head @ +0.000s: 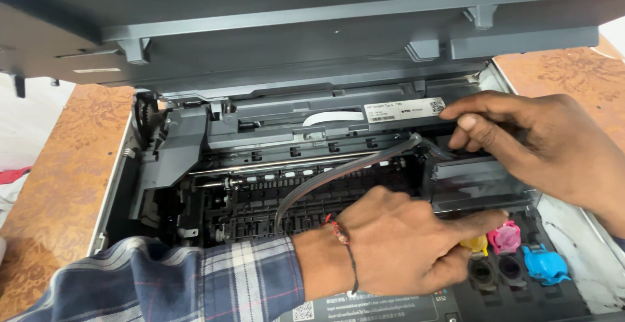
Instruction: The person opens the top cover of an HP Smart Tank 730 printer and manipulates the internal print head carriage and ink supply tubes. They move the carriage back and forth and adjust the flexible tubes connected to the ink tanks.
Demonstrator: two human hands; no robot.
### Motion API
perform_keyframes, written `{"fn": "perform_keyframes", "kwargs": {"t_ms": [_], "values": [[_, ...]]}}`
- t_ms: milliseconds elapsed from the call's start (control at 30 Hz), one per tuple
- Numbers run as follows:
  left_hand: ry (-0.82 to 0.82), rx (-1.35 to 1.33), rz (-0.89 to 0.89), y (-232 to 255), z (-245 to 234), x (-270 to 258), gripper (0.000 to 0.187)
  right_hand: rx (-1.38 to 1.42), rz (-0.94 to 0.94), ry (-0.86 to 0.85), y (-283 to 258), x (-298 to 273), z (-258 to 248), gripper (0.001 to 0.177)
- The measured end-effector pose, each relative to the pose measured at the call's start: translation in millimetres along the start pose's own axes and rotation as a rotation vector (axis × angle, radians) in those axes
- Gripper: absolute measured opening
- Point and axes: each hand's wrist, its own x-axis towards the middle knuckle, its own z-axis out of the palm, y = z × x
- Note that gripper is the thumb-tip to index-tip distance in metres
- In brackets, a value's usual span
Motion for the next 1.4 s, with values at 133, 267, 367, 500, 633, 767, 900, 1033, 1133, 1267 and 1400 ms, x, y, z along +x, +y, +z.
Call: {"fn": "perform_keyframes", "kwargs": {"t_ms": [133, 267, 367, 500, 633, 767, 900, 1033, 1133, 1267, 1400], "values": [[0.021, 0.033, -0.002, 0, 1, 0, 0.059, 0.010, -0.013, 0.002, 5, 1, 3, 0.032], [0.092, 0.041, 0.021, -3, 4, -4, 0.054, 0.009, -0.039, 0.004, 8, 1, 4, 0.032], [0.135, 0.026, 0.044, -4, 4, -6, 0.053, 0.011, -0.024, -0.009, 9, 2, 6, 0.033], [0.029, 0.044, -0.014, -2, 2, -7, 0.057, -0.028, 0.001, -0.015, 8, 3, 6, 0.033], [0.067, 0.065, 0.006, -7, 2, -8, 0.057, 0.007, 0.007, -0.024, 12, 3, 8, 0.034], [0.071, 0.003, 0.035, -14, 3, -8, 0.057, 0.075, -0.011, -0.024, 16, 4, 9, 0.035], [0.021, -0.081, 0.058, -17, -1, -11, 0.051, 0.023, 0.047, -0.026, 12, 3, 7, 0.035], [-0.020, -0.072, 0.094, -24, 4, -10, 0.049, 0.063, 0.017, -0.021, 12, 3, 8, 0.034], [0.032, -0.052, 0.115, -24, 7, -10, 0.049, 0.051, 0.021, -0.019, 11, 5, 7, 0.034], [-0.005, -0.046, 0.029, -22, 7, -11, 0.056, 0.077, 0.000, -0.028, 10, 5, 9, 0.034], [-0.008, -0.027, 0.028, -14, -2, -9, 0.064, 0.033, 0.000, -0.025, 6, 5, 3, 0.035]]}}
